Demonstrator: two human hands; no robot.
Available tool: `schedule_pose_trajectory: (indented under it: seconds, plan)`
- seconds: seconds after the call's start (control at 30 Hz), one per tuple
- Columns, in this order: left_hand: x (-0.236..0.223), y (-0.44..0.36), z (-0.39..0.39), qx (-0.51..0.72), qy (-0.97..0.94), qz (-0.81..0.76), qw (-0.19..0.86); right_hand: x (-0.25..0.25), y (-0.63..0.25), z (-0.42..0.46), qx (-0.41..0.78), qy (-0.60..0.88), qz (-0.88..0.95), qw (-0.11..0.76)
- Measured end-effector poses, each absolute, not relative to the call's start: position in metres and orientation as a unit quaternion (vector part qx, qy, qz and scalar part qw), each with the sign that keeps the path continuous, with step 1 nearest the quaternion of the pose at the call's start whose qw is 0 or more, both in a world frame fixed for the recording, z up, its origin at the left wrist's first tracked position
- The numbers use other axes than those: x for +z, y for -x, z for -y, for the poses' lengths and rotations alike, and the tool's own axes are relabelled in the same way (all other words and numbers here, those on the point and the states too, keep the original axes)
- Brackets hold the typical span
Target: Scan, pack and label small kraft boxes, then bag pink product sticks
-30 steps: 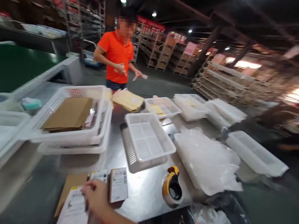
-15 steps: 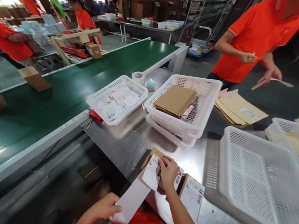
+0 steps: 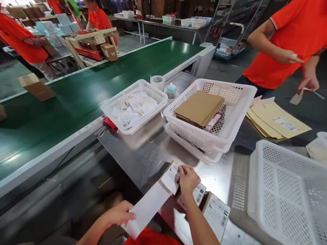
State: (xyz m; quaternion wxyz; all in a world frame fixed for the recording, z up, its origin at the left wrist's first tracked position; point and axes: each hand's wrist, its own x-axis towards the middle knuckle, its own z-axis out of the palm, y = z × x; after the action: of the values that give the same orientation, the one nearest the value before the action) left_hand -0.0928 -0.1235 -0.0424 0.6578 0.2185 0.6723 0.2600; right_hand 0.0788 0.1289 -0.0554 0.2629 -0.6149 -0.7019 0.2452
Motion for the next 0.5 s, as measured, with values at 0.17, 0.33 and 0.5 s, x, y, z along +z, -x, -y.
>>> schedule_pose_trajectory:
  seconds: [0.17, 0.33, 0.5]
  plan:
    - [-0.0449, 0.0903, 0.1229, 0.235, -0.244, -0.674, 0.656, -0.0576, -0.0791, -0.1314, 0.239, 0.614, 0.709, 0.252]
    - [-0.0464, 0.0893, 0.124, 0.222, -0.252, -0.68, 0.653, -0.0603, -0.0783, -0.1306, 0.228, 0.614, 0.713, 0.25]
    - [-0.0519, 0.0907, 0.1287, 0.216, -0.249, -0.685, 0.65, -0.0622, -0.0767, -0.1305, 0.209, 0.614, 0.722, 0.24]
